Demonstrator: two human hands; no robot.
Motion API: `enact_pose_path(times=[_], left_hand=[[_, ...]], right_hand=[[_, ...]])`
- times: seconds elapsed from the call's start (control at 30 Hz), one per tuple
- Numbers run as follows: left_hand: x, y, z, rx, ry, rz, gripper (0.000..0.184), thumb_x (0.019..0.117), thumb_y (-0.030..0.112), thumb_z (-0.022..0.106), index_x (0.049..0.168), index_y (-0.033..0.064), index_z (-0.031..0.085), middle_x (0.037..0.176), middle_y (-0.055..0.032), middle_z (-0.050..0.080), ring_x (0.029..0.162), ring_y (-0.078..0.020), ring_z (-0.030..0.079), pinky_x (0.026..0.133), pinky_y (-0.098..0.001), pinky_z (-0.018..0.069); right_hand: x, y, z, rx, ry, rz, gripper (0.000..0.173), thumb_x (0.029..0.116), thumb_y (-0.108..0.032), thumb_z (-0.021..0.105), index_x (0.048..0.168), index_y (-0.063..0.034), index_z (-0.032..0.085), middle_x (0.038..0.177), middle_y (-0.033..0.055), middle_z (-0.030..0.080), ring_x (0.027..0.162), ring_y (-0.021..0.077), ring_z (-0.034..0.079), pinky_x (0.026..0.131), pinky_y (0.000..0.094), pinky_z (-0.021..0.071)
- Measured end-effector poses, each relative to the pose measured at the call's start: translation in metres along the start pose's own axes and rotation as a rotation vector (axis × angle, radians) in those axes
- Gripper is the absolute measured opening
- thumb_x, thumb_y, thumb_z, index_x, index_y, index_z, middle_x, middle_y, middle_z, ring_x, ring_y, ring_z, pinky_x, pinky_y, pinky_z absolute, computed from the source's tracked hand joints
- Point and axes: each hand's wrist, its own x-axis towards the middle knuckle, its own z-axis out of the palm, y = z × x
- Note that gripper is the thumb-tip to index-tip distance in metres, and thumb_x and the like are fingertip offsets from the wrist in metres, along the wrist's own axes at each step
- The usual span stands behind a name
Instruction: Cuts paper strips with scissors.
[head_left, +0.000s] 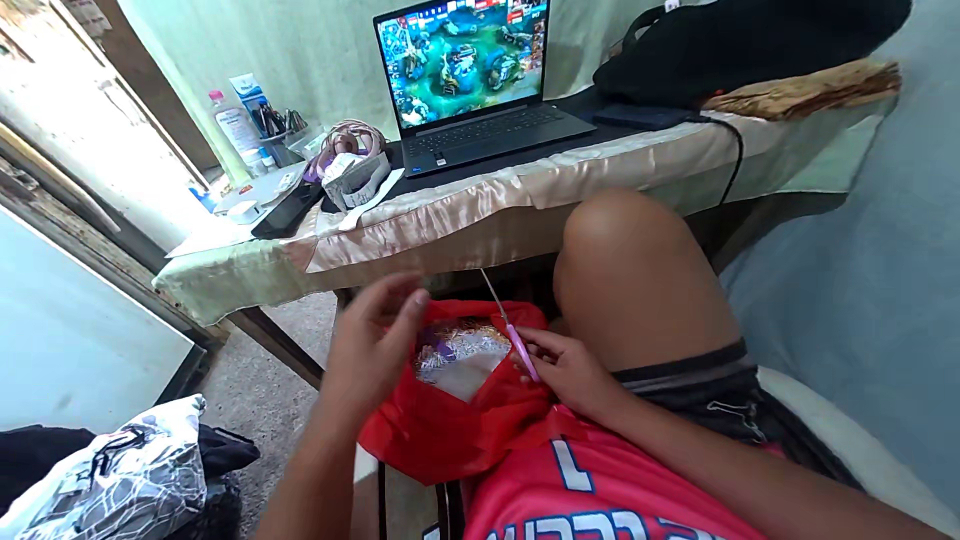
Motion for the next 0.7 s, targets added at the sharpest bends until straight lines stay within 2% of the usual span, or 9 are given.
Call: enact_pose_path(times=[0.03,0.07,0.17,0.23,0.33,0.4,0.5,0.6,0.7], left_hand=[[0.011,0.002,-0.013,0.148,0.060,0.034,0.034,0.1056,0.036,0.056,0.130,0.0132,0.066,0.119,-0.0018,0.071,0.104,-0.0138,0.070,0.089,-0.0385,0.0608],[0.024,0.001,-0.025,0.292,0.105,0.058,0.037,0.1061,0.036,0.054,0.132,0.0120,0.065,0.123,-0.0060,0.069,0.110,-0.0185,0.068,0.094,-0.0436,0.0585],[0.073,-0.025,-0.048,0.536,0.260,0.073,0.042,0.1039,0.034,0.057,0.136,0.0074,0.062,0.134,-0.0203,0.061,0.126,-0.0388,0.057,0.104,-0.0596,0.0458],[0.100,-0.052,-0.052,0.600,0.311,0.062,0.045,0.1004,0.033,0.062,0.137,0.0079,0.062,0.136,-0.0235,0.058,0.127,-0.0452,0.052,0.102,-0.0638,0.0437],[0.122,-0.080,-0.046,0.660,0.212,0.024,0.055,0.0976,0.042,0.065,0.140,0.0077,0.060,0.137,-0.0265,0.055,0.125,-0.0529,0.050,0.093,-0.0722,0.0444],[0.126,-0.090,-0.038,0.745,0.149,0.028,0.048,0.0999,0.039,0.062,0.137,0.0087,0.063,0.136,-0.0249,0.058,0.125,-0.0537,0.050,0.091,-0.0740,0.0432],[0.131,-0.100,-0.032,0.857,0.074,0.009,0.035,0.1052,0.032,0.050,0.128,0.0144,0.070,0.131,-0.0166,0.064,0.125,-0.0453,0.054,0.092,-0.0700,0.0426],[0.134,-0.104,-0.035,0.859,0.053,-0.020,0.034,0.1068,0.028,0.045,0.125,0.0148,0.071,0.131,-0.0128,0.065,0.126,-0.0418,0.055,0.094,-0.0692,0.0423],[0.138,-0.100,-0.041,0.800,0.115,-0.061,0.037,0.1081,0.032,0.044,0.123,0.0134,0.071,0.125,-0.0140,0.068,0.121,-0.0407,0.060,0.093,-0.0683,0.0447]], right_hand=[[0.000,0.000,0.001,0.002,-0.004,0.005,0.040,0.1015,-0.020,0.064,0.140,-0.0096,0.061,0.100,0.0012,0.074,0.079,0.0110,0.071,0.072,0.0289,0.0633],[0.000,0.000,0.001,0.008,-0.005,0.004,0.040,0.1014,-0.021,0.065,0.140,-0.0093,0.061,0.101,0.0012,0.074,0.079,0.0110,0.072,0.072,0.0286,0.0634],[0.000,-0.002,0.003,0.032,-0.012,0.001,0.040,0.1010,-0.020,0.065,0.140,-0.0091,0.061,0.102,0.0011,0.074,0.081,0.0111,0.072,0.073,0.0285,0.0637],[0.000,-0.001,0.003,0.044,-0.030,0.001,0.040,0.1012,-0.020,0.065,0.140,-0.0097,0.061,0.102,0.0012,0.074,0.082,0.0117,0.072,0.074,0.0290,0.0637],[0.001,0.000,0.002,0.043,-0.047,0.002,0.040,0.1010,-0.021,0.065,0.140,-0.0118,0.062,0.101,0.0007,0.074,0.081,0.0122,0.072,0.073,0.0295,0.0635],[0.002,0.001,0.002,0.040,-0.055,0.004,0.040,0.1012,-0.022,0.065,0.139,-0.0116,0.062,0.100,0.0008,0.074,0.079,0.0118,0.071,0.071,0.0289,0.0632],[0.002,0.001,0.002,0.030,-0.059,0.001,0.040,0.1013,-0.023,0.065,0.139,-0.0114,0.062,0.099,0.0003,0.074,0.077,0.0108,0.071,0.070,0.0276,0.0626],[0.001,0.000,0.002,0.023,-0.068,0.007,0.040,0.1011,-0.025,0.066,0.139,-0.0119,0.063,0.099,0.0007,0.073,0.077,0.0110,0.070,0.070,0.0277,0.0625],[0.001,0.000,0.002,0.021,-0.088,0.013,0.041,0.1013,-0.025,0.066,0.139,-0.0115,0.062,0.100,0.0007,0.074,0.078,0.0103,0.071,0.071,0.0275,0.0628]])
